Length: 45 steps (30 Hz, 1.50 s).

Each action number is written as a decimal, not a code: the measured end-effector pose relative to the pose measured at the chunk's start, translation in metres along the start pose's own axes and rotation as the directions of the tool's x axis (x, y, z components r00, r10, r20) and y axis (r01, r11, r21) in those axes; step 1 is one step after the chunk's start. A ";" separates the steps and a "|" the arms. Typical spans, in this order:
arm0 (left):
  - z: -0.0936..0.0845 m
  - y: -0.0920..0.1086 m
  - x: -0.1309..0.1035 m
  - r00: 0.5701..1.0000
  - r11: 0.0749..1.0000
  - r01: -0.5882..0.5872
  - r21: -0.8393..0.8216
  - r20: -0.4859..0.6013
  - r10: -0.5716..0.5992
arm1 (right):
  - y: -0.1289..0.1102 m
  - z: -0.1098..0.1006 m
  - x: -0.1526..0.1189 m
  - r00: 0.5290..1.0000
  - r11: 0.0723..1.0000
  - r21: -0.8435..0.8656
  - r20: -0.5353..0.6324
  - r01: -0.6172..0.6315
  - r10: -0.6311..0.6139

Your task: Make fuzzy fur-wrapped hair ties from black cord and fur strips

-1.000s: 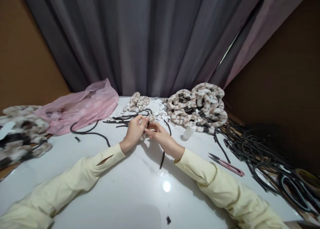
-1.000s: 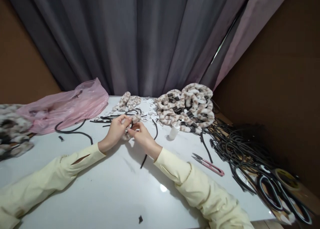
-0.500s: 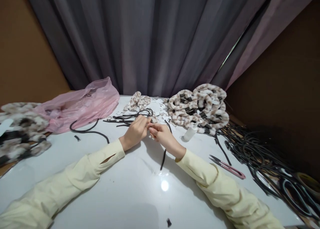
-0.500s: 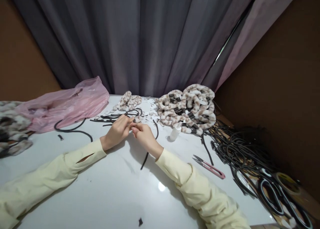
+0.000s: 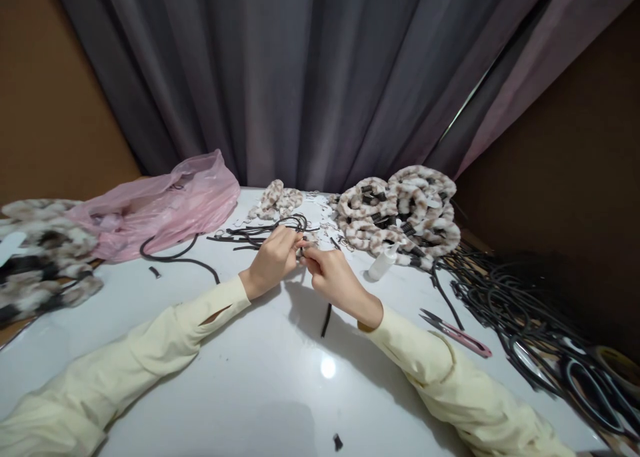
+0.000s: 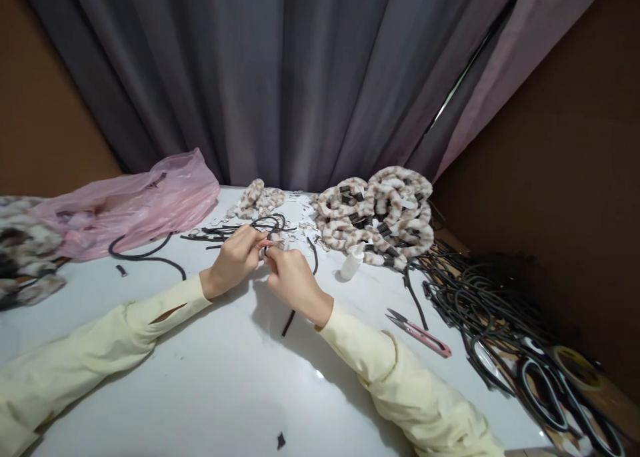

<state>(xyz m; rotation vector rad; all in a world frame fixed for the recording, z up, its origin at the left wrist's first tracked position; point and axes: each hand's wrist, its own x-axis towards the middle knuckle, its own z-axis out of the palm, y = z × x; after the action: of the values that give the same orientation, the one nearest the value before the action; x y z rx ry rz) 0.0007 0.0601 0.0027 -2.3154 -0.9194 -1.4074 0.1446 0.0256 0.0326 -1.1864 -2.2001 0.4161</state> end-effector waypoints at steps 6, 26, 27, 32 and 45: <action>0.000 -0.001 0.001 0.993 0.996 0.062 -0.064 0.106 -0.055 | 0.001 -0.007 0.000 0.995 0.990 -0.134 0.095 0.048 -0.036; -0.031 0.030 0.026 0.842 0.834 0.474 -0.282 0.420 -0.337 | 0.028 -0.046 0.017 0.975 0.975 0.035 -0.011 0.220 -0.220; -0.032 0.030 0.026 0.854 0.840 0.457 -0.293 0.409 -0.322 | 0.028 -0.046 0.017 0.980 0.977 0.069 -0.008 0.201 -0.201; -0.034 0.030 0.022 0.943 0.904 0.269 -0.334 0.284 -0.175 | 0.025 -0.046 0.019 0.992 0.970 0.213 0.035 0.113 -0.123; -0.047 0.025 -0.007 0.763 0.760 -0.636 -0.136 0.040 0.645 | -0.006 -0.057 -0.043 0.940 0.948 0.133 0.148 0.288 -0.306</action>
<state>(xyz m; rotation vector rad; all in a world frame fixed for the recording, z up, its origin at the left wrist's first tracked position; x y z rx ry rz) -0.0180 0.0138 0.0216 -2.4331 -0.0063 -1.0768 0.1955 -0.0142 0.0645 -0.7663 -2.4184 0.5161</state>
